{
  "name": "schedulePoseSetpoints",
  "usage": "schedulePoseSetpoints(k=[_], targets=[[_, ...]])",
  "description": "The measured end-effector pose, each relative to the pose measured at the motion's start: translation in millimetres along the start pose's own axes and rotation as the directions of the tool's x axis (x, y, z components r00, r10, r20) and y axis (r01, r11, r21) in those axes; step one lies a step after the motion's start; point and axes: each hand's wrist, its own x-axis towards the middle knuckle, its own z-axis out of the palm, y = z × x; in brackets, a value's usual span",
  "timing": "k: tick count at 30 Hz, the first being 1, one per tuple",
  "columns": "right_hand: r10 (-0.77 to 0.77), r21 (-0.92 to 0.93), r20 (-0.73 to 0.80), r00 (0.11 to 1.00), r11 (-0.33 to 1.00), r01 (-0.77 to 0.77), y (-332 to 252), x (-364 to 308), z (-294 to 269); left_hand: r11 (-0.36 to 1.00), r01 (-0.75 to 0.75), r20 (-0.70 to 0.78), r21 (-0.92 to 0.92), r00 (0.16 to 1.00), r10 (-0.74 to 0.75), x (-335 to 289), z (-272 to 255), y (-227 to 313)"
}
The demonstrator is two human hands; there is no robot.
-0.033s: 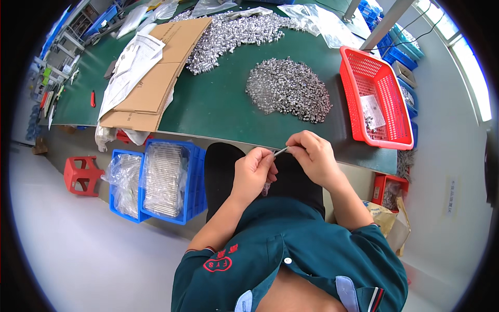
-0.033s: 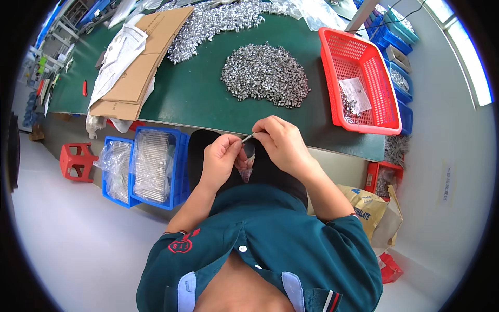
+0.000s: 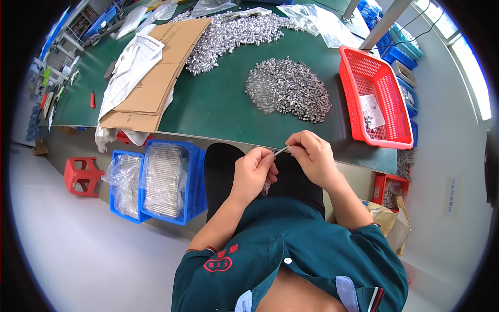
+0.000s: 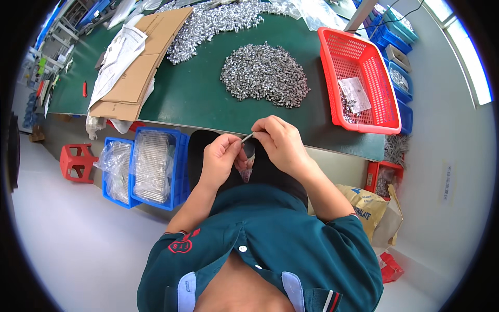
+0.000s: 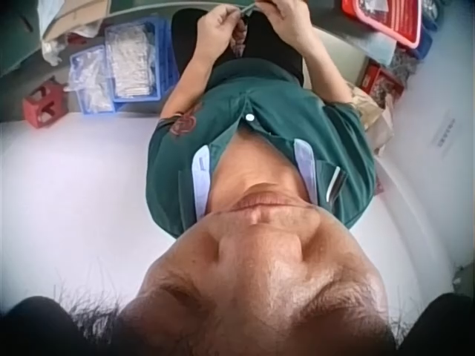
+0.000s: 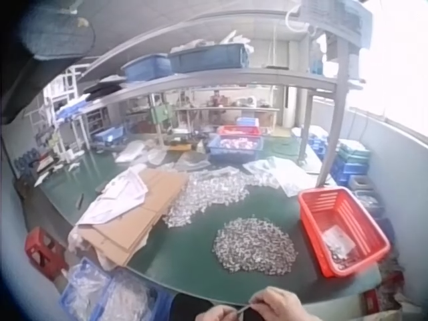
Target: The person is manually assembling small hardware components by placing small rings onto thin metal pins at a workbench.
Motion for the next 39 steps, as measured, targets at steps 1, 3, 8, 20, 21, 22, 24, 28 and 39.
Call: schedulePoseSetpoints(k=[1, 3, 8, 20, 21, 22, 24, 28, 39], targets=[[-0.002, 0.0, -0.002, 1.0, 1.0, 0.002, 0.3, 0.0, -1.7, 0.989, 0.075, 0.047, -0.129, 0.996, -0.069, 1.0, -2.3, 1.2], [0.007, 0.063, 0.07, 0.998, 0.998, -0.012, 2.1, -1.3, -6.6, 0.956, 0.153, 0.102, -0.251, 0.986, -0.131, 1.3, -2.2, 0.6], [0.1, 0.051, 0.176, 0.979, 0.993, -0.11, -7.4, 0.8, -15.0, 0.993, -0.068, -0.03, 0.095, 0.997, 0.071, -6.7, 9.7, 5.0], [0.285, 0.333, 0.14, 0.948, 0.888, -0.317, 6.4, 2.5, -26.1, 0.963, 0.191, 0.24, -0.191, 0.96, -0.143, 17.8, 5.4, 26.2], [0.276, 0.311, 0.126, 0.953, 0.901, -0.302, 4.6, 4.9, -33.8, 0.962, 0.224, 0.271, -0.158, 0.946, -0.176, 24.2, 8.0, 33.7], [0.283, 0.307, 0.104, 0.953, 0.903, -0.302, 2.4, 6.5, -42.8, 0.98, 0.173, 0.283, -0.093, 0.949, -0.141, 31.4, 13.1, 41.6], [0.251, 0.284, 0.037, 0.967, 0.925, -0.251, 2.1, 9.9, -60.0, 0.992, 0.124, 0.273, 0.021, 0.954, -0.125, 48.4, 24.0, 61.1], [0.121, 0.124, -0.152, 0.981, 0.987, -0.103, 10.0, 12.6, -99.8, 0.962, -0.037, 0.374, 0.269, 0.925, -0.069, 82.6, 56.8, 103.4], [-0.023, -0.144, -0.437, 0.899, 0.989, -0.044, 63.7, 18.7, -167.3, 0.638, -0.547, 0.548, 0.542, 0.806, 0.225, 165.8, 174.9, 124.3]])
